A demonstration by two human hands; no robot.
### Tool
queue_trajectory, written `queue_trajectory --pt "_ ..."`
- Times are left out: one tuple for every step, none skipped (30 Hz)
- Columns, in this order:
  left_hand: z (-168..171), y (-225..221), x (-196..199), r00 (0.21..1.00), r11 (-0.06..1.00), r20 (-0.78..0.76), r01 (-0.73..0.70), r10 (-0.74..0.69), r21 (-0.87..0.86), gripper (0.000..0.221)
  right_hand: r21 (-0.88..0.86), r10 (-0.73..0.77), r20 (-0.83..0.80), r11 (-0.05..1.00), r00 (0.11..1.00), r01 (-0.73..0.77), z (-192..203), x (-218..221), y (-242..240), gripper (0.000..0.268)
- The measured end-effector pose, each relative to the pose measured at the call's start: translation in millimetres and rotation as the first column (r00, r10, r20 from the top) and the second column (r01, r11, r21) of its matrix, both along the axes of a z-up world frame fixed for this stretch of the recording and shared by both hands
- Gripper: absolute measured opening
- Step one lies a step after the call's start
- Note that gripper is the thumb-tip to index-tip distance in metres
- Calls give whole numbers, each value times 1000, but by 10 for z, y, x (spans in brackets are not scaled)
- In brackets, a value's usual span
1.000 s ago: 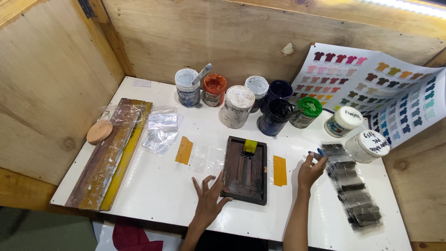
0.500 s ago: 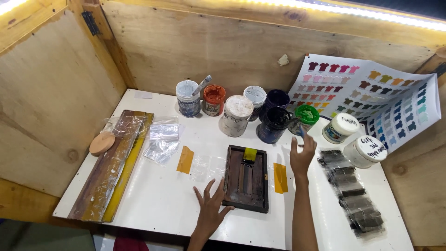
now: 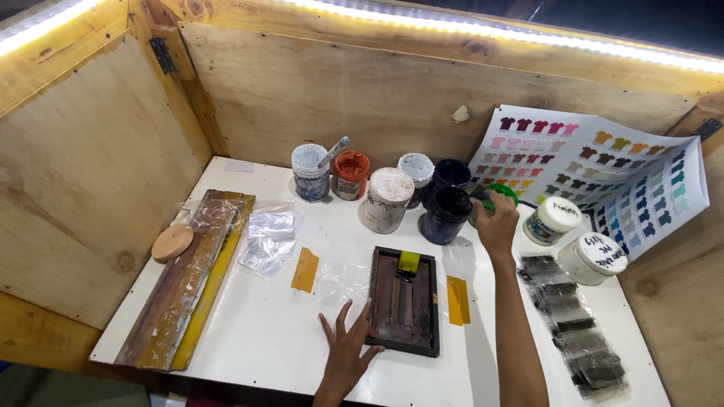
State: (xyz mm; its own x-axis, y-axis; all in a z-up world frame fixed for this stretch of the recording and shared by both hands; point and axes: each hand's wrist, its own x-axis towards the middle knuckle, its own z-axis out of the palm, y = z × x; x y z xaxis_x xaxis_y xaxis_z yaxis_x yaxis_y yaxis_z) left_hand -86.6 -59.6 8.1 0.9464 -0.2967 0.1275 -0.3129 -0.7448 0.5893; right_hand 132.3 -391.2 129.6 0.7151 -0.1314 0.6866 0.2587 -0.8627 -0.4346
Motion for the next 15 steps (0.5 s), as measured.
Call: queue_trajectory --pt "21 2 -4 1000 1000 0 -1 1 0 93 0 1 0 1000 1000 -1 -11 43 -22 33" --pt "43 2 -5 1000 1000 10 6 -6 -9 87 -11 -17 -5 1000 1000 17 -23 88 -46 35" --pt "63 4 -7 1000 1000 20 13 -13 -18 82 -22 -35 -10 999 999 35 -37 132 -70 37" --pt "61 6 -11 1000 1000 20 13 -13 -17 82 -21 -35 -10 999 999 35 -68 157 -72 37" --pt "61 5 -13 999 1000 29 13 -13 -18 83 -60 -32 -57 998 998 29 -95 185 -74 37" --pt "62 5 -15 999 1000 38 13 -12 -18 83 -99 -32 -104 995 994 21 -123 213 -76 38" --pt "51 5 -13 999 1000 39 13 -13 -19 83 -99 -32 -104 995 994 21 -116 204 -36 38" --pt "40 7 -11 999 1000 41 16 -16 -6 82 -89 -6 -93 996 996 -2 -110 196 5 36" --pt "29 5 -5 999 1000 43 18 -18 6 81 -81 20 -82 996 996 -27 -99 194 45 35" --pt "36 4 -6 999 1000 45 17 -17 5 81 -82 21 -81 996 997 -28 -98 206 59 35" --pt "43 7 -6 999 1000 38 23 -23 -6 77 -88 11 -48 996 999 -15 -98 221 77 36" --pt "51 10 -6 999 999 32 29 -29 -17 73 -94 1 -15 996 1000 -2 -99 236 95 38" --pt "46 8 -1 999 999 34 27 -27 -18 73 -95 3 -13 995 1000 -4 -94 253 93 38" --pt "40 7 5 1000 1000 11 22 -22 -8 77 -98 -13 43 995 999 17 -91 271 90 32" --pt "34 6 9 1000 1000 -13 17 -17 1 81 -100 -29 99 994 995 39 -89 287 88 26"
